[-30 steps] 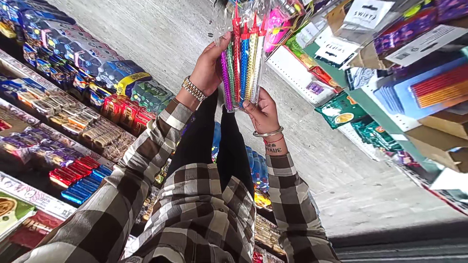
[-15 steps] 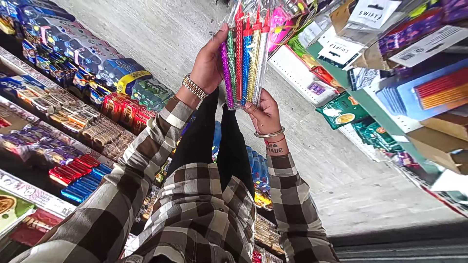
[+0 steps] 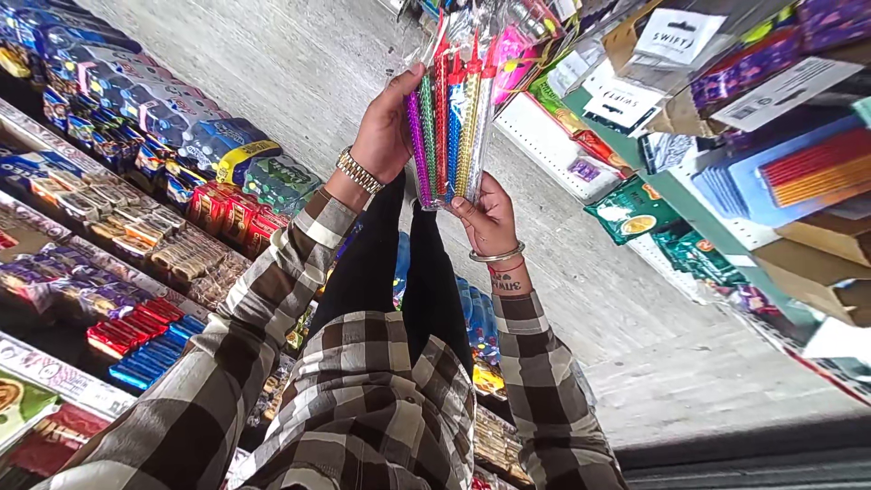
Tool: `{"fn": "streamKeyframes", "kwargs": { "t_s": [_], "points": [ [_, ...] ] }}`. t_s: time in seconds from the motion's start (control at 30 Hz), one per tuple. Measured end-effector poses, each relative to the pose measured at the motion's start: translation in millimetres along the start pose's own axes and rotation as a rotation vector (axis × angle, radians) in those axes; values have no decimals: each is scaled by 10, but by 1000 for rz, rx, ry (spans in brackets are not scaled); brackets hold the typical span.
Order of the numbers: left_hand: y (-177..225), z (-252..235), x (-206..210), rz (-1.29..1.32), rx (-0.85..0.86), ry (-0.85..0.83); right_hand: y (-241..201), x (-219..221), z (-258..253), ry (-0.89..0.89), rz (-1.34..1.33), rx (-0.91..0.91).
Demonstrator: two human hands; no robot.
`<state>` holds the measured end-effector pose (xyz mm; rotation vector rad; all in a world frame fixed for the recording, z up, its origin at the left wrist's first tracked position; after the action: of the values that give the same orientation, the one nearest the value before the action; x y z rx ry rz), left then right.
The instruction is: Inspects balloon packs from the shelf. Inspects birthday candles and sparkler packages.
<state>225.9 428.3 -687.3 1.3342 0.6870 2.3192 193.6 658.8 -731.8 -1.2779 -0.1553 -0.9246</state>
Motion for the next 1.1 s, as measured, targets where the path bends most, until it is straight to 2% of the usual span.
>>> {"fn": "streamKeyframes", "kwargs": {
  "t_s": [0.3,0.5,0.73,0.8,0.97,1.1],
  "points": [
    [-118,-140,77,20,-45,-88,111,-197,196,208,-172,-10],
    [-368,-510,392,-22,-146,-119,116,-443,553,453,-161,24],
    [-621,-1246,965,-132,-210,-102,-17,-656,869,676,-80,60],
    [-718,-1595,1014,-166,-192,-101,-65,-704,934,729,-53,71],
    [-796,-2349,1193,-490,-177,-119,-180,-768,1061,801,-9,90],
    [-864,-2591,1335,-518,-234,-143,-183,-771,1180,821,-35,98]
  ]
}}
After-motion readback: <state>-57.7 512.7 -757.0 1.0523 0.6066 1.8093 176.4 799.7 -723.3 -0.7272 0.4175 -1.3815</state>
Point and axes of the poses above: each hand's wrist, its own z-axis away from the middle knuckle, its own x-axis out of the palm, y = z × x, the point moved 1 cm from there along -z, towards the middle knuckle, and after that the axes turned 10 degrees about -y, right-handed, at the moved point
